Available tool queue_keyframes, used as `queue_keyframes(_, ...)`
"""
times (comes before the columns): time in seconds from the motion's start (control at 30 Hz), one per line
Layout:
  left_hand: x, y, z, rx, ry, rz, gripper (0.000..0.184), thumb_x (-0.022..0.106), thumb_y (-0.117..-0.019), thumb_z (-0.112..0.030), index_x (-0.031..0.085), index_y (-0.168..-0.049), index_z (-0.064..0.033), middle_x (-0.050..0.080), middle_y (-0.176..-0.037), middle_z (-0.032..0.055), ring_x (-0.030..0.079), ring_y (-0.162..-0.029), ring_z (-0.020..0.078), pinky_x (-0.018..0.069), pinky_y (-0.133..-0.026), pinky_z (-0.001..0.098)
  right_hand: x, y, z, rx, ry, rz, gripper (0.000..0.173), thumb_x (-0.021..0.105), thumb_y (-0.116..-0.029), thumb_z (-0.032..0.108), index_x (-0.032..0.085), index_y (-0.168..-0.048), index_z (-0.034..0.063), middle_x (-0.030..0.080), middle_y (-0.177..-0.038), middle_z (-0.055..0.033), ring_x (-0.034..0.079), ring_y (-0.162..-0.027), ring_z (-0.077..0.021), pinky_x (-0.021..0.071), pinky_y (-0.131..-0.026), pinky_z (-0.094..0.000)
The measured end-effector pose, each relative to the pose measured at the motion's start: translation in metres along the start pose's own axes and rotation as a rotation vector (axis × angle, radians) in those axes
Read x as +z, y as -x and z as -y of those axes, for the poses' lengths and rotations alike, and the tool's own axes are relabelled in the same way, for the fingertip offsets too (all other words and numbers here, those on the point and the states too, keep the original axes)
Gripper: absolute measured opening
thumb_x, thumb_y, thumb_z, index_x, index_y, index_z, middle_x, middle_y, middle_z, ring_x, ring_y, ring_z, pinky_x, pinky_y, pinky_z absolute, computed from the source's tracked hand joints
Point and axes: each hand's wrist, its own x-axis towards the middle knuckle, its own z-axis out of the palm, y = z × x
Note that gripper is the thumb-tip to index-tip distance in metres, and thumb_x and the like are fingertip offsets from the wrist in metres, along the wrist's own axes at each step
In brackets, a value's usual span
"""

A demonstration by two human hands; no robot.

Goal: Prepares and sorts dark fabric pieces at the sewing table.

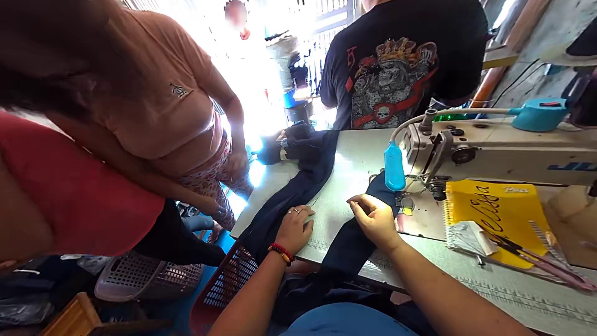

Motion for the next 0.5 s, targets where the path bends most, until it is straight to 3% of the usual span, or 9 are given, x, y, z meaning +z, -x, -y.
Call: queue_keyframes(0.5,0.0006,0.0002,0.0012,0.012,0.006,-0.001,0.033,0.052,-0.1017,-0.022,0.071,-0.126,-0.0085,0.065,-0.138,0.0085,0.054,-0.136,0.0233,0.0378,-0.117,0.0399,-0.0004,-0.0002,0.0000,0.001,0.009,0.004,0.028,0.053,-0.0978,0.020,0.076,-0.099,0.0047,0.068,-0.079,-0.0045,0.057,-0.068,-0.0064,0.0477,-0.065,-0.0239)
